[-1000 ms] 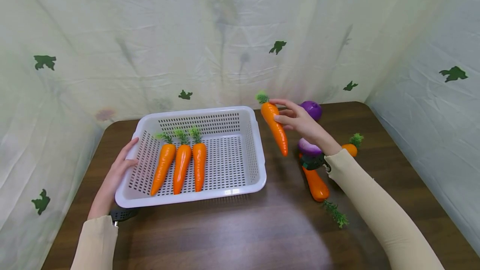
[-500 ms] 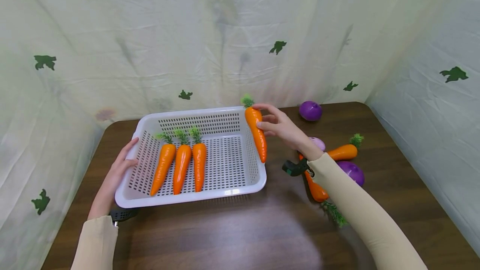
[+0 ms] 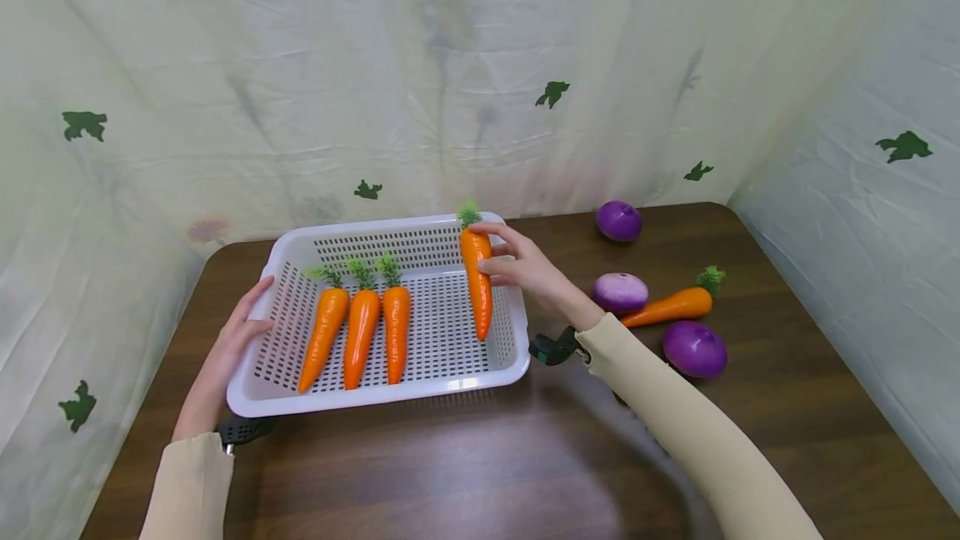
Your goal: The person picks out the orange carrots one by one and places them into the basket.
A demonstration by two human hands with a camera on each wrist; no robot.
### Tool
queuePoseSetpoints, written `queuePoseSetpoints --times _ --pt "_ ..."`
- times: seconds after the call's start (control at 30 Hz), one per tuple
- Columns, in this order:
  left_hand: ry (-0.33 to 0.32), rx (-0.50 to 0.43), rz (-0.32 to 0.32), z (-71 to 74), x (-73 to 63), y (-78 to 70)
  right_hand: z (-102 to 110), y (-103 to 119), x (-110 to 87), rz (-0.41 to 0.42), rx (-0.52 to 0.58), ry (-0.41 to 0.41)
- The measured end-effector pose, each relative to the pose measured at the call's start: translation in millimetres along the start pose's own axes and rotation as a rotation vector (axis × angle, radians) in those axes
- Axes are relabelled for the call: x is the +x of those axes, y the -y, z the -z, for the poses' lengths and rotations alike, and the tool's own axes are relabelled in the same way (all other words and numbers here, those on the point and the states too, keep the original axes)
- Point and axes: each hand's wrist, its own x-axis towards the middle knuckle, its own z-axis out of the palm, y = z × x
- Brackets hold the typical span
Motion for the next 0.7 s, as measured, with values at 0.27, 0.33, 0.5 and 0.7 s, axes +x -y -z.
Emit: queuePoseSetpoints --times 0.27,0.33,0.5,0.7 --pt "-0.005 0.004 0.003 0.4 0.7 -1.0 -11 7 6.4 -0.020 -0.060 0.011" --pt "-0.003 0.004 0.004 0.4 0.8 -0.9 -14 8 7.8 -0.016 -0.081 0.016" --pt "-0.002 0.002 0.001 -0.2 0.3 -0.2 -22 9 14.1 -0.004 -0.118 0.034" --pt "-0.006 -0.004 0.006 -0.8 0.1 0.2 -34 6 25.5 -0.036 -0.093 0.050"
